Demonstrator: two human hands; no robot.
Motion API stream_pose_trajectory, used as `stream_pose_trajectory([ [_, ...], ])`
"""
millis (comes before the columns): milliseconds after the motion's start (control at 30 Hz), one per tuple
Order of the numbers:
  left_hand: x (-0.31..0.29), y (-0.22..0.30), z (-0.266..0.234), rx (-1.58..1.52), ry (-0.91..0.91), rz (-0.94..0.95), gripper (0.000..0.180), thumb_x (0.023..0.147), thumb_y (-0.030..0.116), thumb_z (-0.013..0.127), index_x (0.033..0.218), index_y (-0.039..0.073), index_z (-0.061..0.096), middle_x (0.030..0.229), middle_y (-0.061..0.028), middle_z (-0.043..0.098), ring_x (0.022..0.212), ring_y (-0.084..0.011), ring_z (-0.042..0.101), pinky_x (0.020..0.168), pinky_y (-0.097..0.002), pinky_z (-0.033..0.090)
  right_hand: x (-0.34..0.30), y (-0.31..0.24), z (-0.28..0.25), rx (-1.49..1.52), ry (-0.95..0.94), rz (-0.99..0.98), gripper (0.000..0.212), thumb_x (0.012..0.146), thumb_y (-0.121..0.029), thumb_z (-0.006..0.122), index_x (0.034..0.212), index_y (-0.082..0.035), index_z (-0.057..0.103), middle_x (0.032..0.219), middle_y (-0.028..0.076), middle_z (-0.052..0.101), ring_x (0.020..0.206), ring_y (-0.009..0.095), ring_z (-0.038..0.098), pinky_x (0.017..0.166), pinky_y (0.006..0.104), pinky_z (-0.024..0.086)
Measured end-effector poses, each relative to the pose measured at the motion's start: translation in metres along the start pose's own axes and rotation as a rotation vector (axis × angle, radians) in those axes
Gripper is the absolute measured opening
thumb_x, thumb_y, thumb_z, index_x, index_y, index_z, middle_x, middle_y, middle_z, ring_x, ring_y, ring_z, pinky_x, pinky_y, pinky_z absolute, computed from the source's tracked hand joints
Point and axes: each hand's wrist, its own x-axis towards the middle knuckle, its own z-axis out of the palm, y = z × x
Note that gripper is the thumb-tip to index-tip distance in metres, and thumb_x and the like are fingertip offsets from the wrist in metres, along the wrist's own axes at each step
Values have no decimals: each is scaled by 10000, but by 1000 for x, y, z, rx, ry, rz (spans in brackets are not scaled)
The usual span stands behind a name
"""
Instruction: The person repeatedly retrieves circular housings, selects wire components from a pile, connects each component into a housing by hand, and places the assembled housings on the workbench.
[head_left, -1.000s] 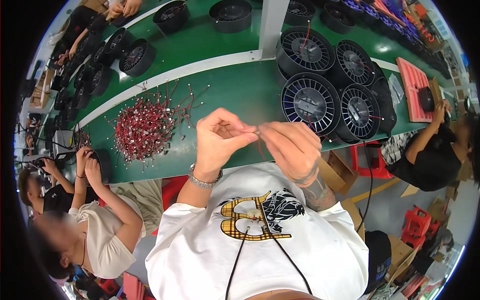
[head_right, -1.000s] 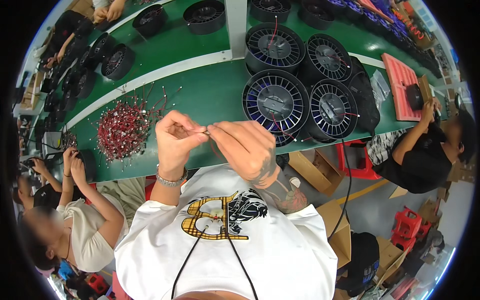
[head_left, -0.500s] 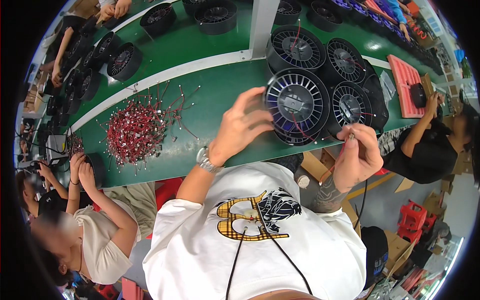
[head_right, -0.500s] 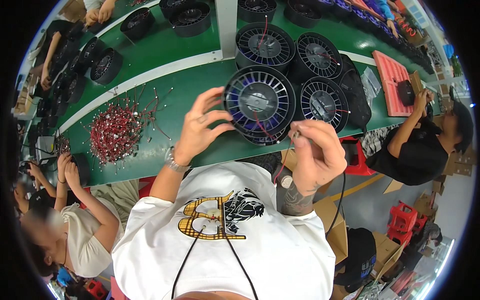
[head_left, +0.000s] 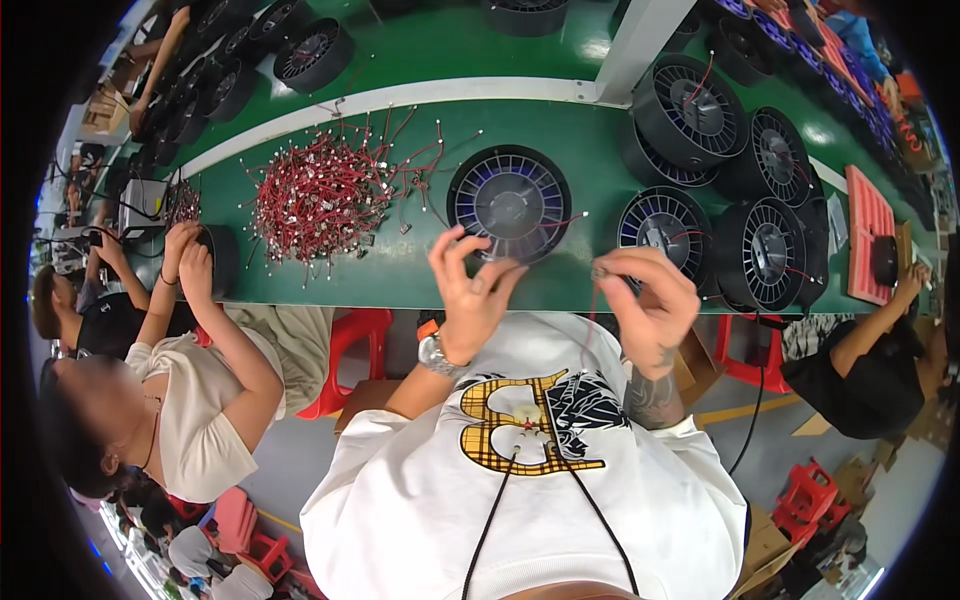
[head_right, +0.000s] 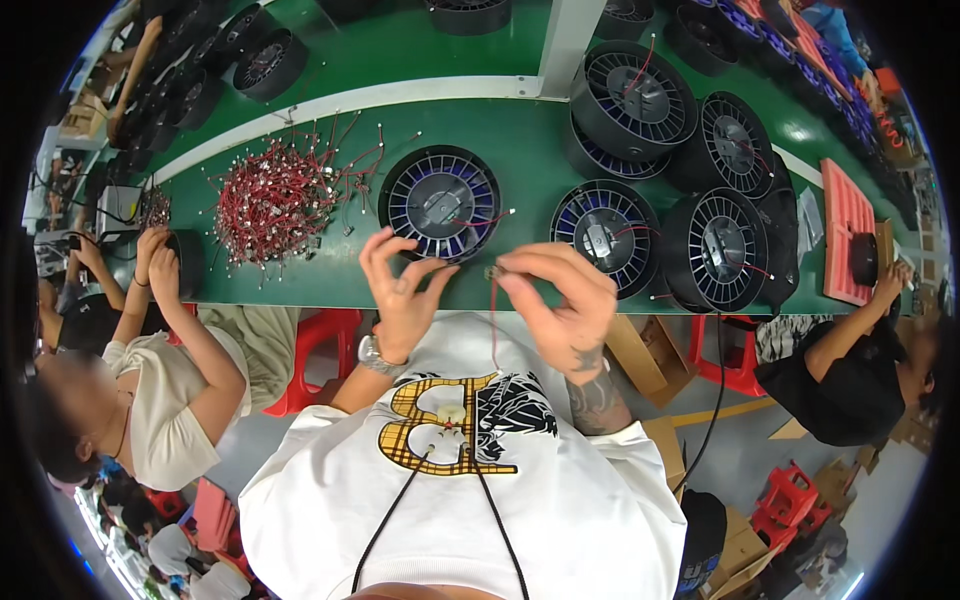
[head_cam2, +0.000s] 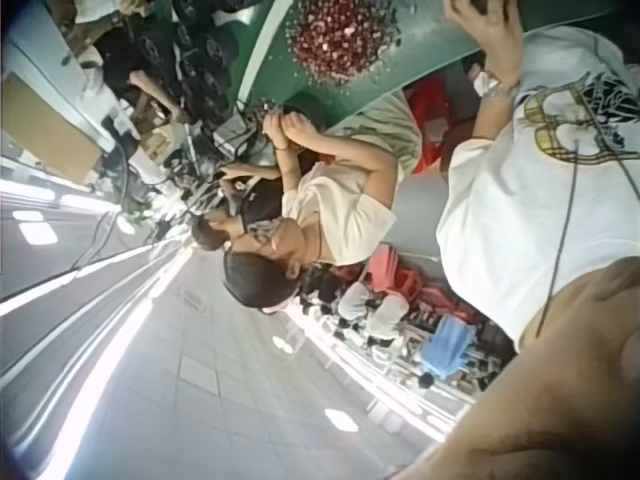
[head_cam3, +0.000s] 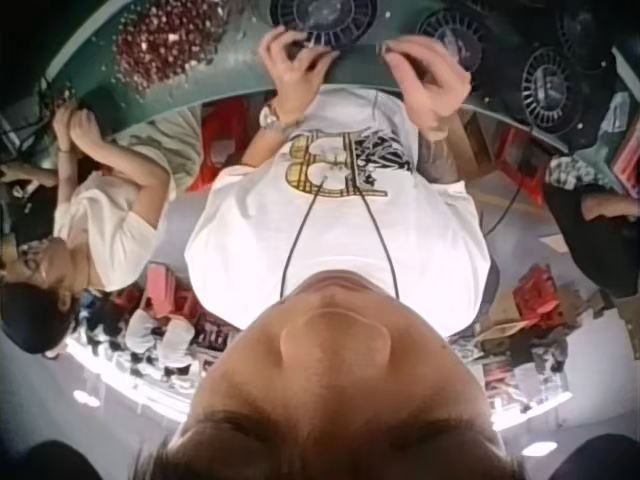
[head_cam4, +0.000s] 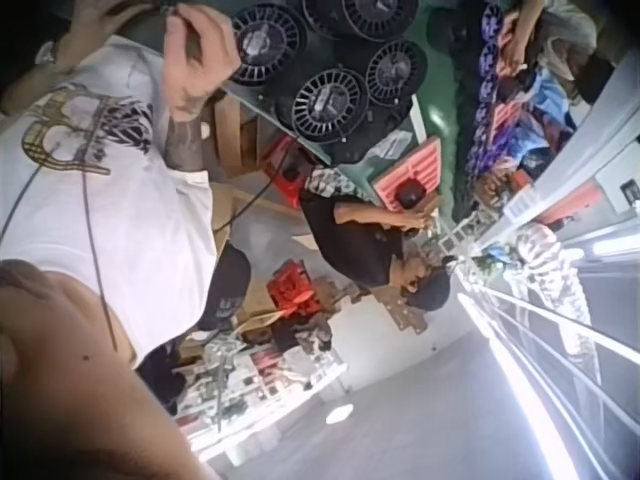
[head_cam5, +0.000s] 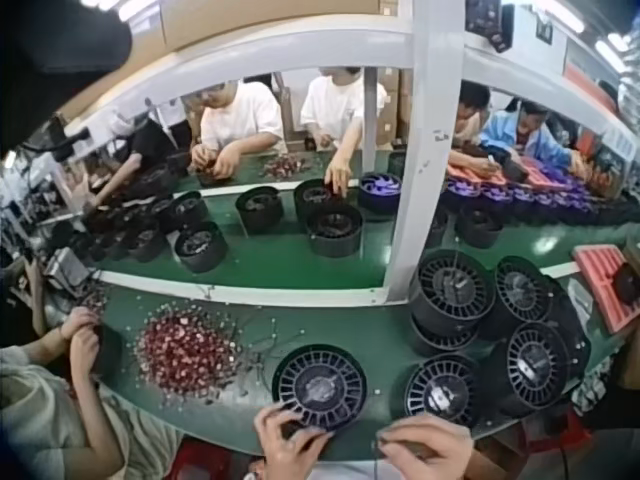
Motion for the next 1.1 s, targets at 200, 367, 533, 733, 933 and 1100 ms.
stream_pose_trajectory([
  [200, 23, -19, -32, -105, -229, 139, 353, 666, 173, 922, 987, 172, 776, 1154, -43, 642, 1168, -327, 582, 971, -485, 477, -6, 21, 8, -53, -59, 54, 161, 846, 104, 721, 1001, 64, 728, 1011, 149, 733, 895, 188, 690, 796, 282, 547],
  [367, 46, -68, -38, -18, -326, 491, 364, 686, 172, 908, 1025, 167, 778, 1055, -10, 689, 1044, -254, 626, 882, -431, 501, -4, 19, 6, -35, -22, 88, 167, 858, 87, 724, 1022, 57, 726, 1027, 145, 733, 902, 184, 688, 805, 281, 543],
  [533, 14, -29, -12, -82, -366, 470, 365, 687, 165, 905, 1031, 159, 784, 1029, -17, 706, 1058, -240, 644, 895, -419, 509, 1, 20, 10, -61, -39, 61, 169, 869, 80, 715, 1034, 42, 727, 1046, 141, 734, 893, 166, 686, 798, 274, 540],
  [733, 52, 1, -31, -354, -277, 290, 365, 697, 202, 904, 1038, 155, 785, 1086, -24, 695, 1143, -270, 637, 989, -458, 495, 18, 30, 11, -310, -193, -28, 164, 870, 28, 723, 1030, -1, 705, 1174, 160, 721, 1036, 268, 669, 887, 348, 528],
  [933, 63, -53, -28, -86, -420, 437, 368, 654, 255, 916, 968, 147, 759, 1079, -2, 692, 1155, -275, 624, 1028, -493, 478, 40, 57, 36, -706, -449, -221, 173, 890, -74, 687, 1051, -23, 650, 1324, 169, 665, 1205, 335, 581, 975, 417, 467],
  [1100, 40, -49, -19, -124, -294, 463, 389, 590, 293, 935, 878, 150, 716, 962, 26, 676, 1029, -245, 613, 946, -471, 487, 33, 54, 41, -1034, -434, -231, 192, 903, -120, 644, 1064, -17, 627, 1349, 166, 647, 1167, 302, 577, 924, 406, 444],
])
